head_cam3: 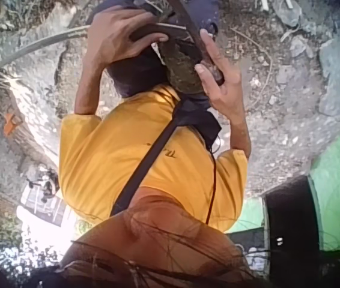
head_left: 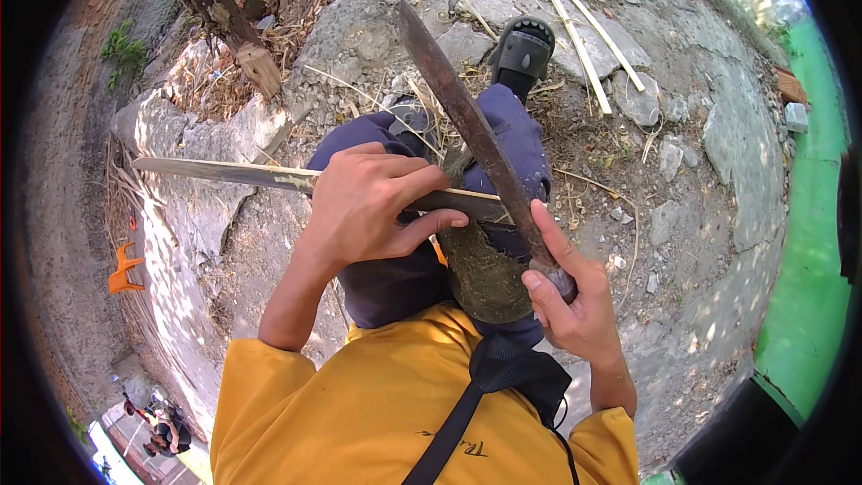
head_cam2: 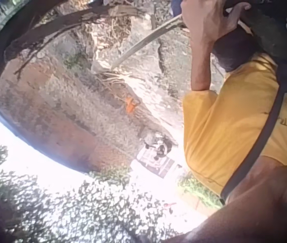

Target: The person uses a large knife to scrape and smooth thin bamboo strips placed over their leg, then holds and checks the length of a finished strip.

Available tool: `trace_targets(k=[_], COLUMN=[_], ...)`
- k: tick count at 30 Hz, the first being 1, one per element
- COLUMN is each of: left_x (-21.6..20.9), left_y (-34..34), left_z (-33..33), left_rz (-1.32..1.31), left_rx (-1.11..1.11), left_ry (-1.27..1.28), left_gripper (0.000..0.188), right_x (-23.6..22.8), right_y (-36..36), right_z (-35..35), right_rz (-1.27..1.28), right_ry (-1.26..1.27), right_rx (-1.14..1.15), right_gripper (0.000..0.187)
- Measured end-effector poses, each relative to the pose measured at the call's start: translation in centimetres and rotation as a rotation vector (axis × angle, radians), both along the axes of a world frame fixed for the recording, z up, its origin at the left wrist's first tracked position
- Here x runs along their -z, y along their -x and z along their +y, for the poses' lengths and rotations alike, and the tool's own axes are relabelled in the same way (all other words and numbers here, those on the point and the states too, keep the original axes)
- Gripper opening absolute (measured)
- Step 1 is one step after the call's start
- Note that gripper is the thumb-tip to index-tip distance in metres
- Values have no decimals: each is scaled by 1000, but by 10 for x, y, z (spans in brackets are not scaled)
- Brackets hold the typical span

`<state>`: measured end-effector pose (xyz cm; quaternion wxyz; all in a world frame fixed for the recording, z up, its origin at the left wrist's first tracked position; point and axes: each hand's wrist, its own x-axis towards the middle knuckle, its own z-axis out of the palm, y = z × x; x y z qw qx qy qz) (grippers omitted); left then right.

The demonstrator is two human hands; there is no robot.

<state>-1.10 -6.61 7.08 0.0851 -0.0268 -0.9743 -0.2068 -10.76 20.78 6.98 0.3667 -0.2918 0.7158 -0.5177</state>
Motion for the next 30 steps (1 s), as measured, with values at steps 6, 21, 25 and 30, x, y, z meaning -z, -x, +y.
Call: trace_targets(k=[6,21,25,30], left_x=[-3,0,1,-1], left_y=[3,1,1,2], left_z=[0,-3,-3,-3], left_rz=[-84,-83,-79,-78], left_rx=[-22,-15,-13,-7], left_ry=[3,4,-3,-4], left_gripper=[39,39,40,39], right_x=[19,49,53,46], right_y=[-6,-13,-14,-20], right_z=[13,47,50,46], right_rz=[34,86,124,20], right_ry=[90,122,145,122], right_rx=[32,-6,-53,61], right_gripper=[69,72,74,70])
